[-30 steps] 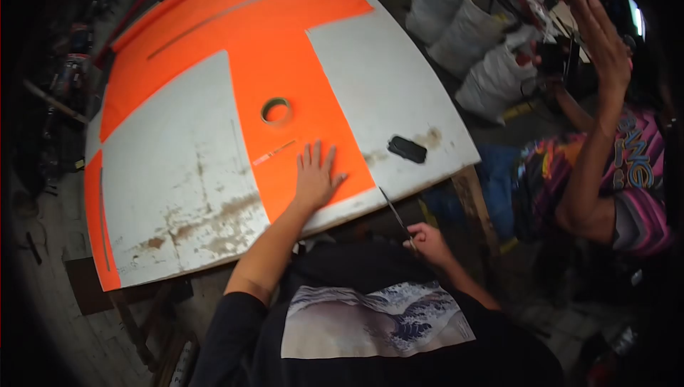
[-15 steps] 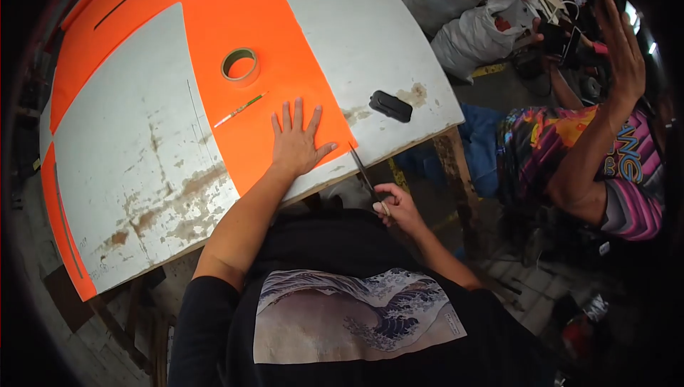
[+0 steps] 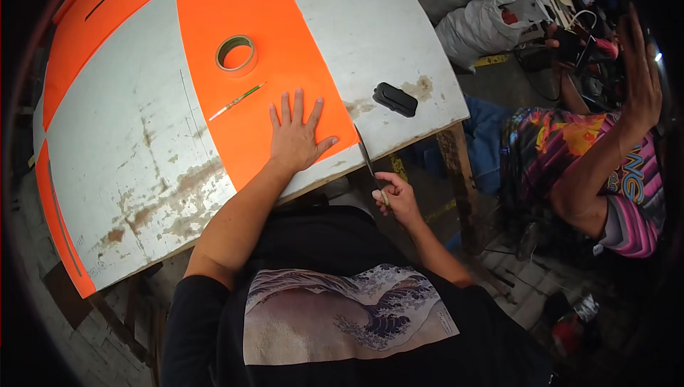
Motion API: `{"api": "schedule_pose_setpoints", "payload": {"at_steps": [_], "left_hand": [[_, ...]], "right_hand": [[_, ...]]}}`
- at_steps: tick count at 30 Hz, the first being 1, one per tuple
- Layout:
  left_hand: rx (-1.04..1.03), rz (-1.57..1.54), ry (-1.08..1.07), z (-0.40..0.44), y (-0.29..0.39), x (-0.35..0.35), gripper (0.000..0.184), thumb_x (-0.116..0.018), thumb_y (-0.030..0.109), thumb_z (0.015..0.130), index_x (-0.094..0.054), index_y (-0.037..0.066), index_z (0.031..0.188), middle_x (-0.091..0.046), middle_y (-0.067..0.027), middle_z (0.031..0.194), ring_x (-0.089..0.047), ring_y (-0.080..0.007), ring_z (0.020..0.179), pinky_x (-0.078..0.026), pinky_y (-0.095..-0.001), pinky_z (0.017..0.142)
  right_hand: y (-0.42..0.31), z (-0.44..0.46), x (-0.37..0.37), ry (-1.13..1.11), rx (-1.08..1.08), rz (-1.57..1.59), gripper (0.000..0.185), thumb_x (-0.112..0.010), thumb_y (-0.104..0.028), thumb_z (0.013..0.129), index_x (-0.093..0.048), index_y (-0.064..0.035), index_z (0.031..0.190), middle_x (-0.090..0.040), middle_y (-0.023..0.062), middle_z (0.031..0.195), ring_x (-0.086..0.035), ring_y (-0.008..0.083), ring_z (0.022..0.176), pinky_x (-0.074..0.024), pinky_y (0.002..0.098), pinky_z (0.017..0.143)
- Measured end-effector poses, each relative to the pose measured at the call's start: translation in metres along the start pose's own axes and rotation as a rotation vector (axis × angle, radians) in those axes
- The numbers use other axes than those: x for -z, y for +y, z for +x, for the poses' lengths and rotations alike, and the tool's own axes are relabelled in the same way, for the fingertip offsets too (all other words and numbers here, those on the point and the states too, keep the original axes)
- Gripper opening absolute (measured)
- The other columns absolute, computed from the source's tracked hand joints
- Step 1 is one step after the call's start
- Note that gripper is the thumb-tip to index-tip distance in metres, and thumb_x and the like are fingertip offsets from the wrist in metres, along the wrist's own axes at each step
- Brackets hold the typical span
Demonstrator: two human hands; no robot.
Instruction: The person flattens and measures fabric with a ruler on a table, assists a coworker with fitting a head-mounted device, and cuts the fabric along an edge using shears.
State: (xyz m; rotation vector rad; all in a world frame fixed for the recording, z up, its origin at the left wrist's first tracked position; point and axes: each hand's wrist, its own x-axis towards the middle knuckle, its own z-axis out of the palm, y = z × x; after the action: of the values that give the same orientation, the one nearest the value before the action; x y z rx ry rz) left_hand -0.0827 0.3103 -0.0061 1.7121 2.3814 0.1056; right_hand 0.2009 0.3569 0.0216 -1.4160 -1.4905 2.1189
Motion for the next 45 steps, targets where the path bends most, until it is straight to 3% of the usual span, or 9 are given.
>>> {"api": "schedule_pose_setpoints", "payload": {"at_steps": [13,45], "left_hand": [[0.003,0.023,-0.001,0.0,-0.001,-0.003,0.091,-0.034,0.078,0.088,-0.016,0.022,0.158,-0.007,-0.0226,0.162,-0.004,-0.0479,0.147,-0.007,-0.0664,0.114],[0.003,0.014,0.013,-0.001,-0.002,-0.003,0.09,-0.035,0.077,0.088,-0.019,0.023,0.158,-0.008,-0.0221,0.161,-0.007,-0.048,0.147,-0.01,-0.0663,0.114]], "right_hand": [[0.005,0.003,0.008,0.006,-0.033,-0.002,0.051,-0.079,-0.009,0.081,-0.059,-0.0017,0.127,-0.062,0.0024,0.067,-0.053,0.0059,0.051,-0.0394,0.0208,0.044],[-0.021,0.043,-0.011,-0.006,-0.034,-0.037,0.051,-0.078,-0.01,0.082,-0.057,-0.0008,0.128,-0.06,0.0031,0.067,-0.051,0.007,0.05,-0.0402,0.0216,0.044]]}}
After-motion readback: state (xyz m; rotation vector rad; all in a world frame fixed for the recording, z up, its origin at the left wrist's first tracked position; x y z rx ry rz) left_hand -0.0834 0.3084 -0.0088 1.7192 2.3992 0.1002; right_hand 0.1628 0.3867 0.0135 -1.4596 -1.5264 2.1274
